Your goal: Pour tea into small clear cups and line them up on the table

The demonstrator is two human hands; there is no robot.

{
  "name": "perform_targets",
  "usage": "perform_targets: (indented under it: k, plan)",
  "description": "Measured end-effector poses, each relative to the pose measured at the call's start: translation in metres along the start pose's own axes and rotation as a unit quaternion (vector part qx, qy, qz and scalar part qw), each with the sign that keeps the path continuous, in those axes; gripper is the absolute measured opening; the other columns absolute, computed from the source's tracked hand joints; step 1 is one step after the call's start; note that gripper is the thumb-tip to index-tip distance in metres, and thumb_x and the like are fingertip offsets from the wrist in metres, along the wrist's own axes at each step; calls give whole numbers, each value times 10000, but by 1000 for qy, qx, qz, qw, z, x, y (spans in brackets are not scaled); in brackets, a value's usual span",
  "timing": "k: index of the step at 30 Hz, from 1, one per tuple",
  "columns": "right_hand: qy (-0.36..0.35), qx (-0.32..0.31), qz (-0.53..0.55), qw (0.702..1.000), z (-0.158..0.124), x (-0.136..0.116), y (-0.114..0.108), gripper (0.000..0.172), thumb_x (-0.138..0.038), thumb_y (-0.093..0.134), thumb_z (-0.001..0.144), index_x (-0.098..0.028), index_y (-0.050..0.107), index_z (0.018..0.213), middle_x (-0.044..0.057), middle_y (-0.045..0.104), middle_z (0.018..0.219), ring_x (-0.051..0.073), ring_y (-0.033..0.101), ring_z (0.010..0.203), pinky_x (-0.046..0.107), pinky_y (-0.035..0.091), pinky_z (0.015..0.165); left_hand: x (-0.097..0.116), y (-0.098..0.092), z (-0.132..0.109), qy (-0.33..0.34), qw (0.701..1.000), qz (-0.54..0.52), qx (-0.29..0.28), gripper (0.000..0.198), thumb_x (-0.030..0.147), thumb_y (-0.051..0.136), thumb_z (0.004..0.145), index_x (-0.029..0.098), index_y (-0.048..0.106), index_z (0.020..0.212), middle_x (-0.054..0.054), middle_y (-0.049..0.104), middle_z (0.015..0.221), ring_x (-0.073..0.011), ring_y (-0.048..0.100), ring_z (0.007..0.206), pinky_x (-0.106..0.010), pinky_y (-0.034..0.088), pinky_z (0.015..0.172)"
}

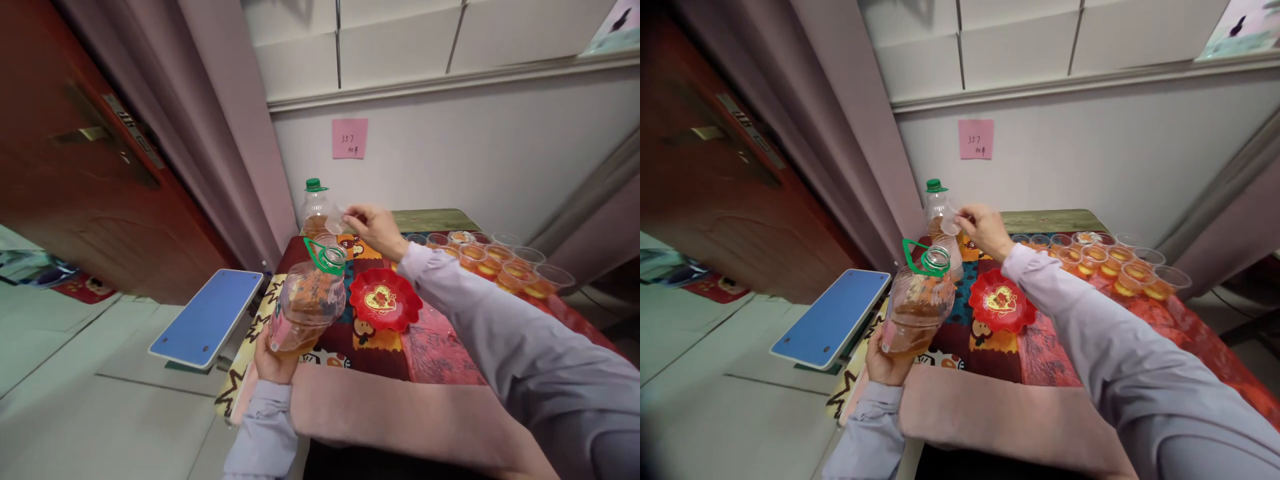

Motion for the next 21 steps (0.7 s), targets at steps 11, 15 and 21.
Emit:
perform_targets:
  k: [11, 15, 21]
  plan:
    - [23, -147, -92, 985, -177, 88, 8, 158, -243, 621, 1020, -223, 764, 956, 96, 789, 1013, 232, 740, 843, 319, 544, 739, 1, 6, 1, 29, 999, 10, 15, 380, 392, 585, 971, 191, 788, 1221, -112, 830, 1170, -319, 751, 1157, -536, 560, 1072]
    - [26, -141, -84, 986, -184, 95, 10, 165, -218, 655, 996, -248, 779, 1102, 106, 797, 1161, 263, 770, 993, 382, 609, 858, 1, 7, 3, 33, 999, 17, 4, 388, 400, 602, 959, 187, 782, 1230, -122, 823, 1178, -332, 742, 1180, -546, 552, 1080]
    - [35, -62, -43, 997, -200, 98, -15, 428, -336, 713, 982, -247, 685, 1400, 145, 734, 1362, 323, 724, 1234, 504, 592, 1059, -1, 14, 0, 41, 999, 27, -10, 438, 418, 623, 944, 176, 763, 1281, -154, 791, 1291, -384, 668, 1323, -615, 485, 1153]
Point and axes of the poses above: each hand's wrist, its own z-axis towards the middle knuckle, its own y-axis out of the palm, x = y × z, the point moved 5 cm from there along z, towards the middle knuckle
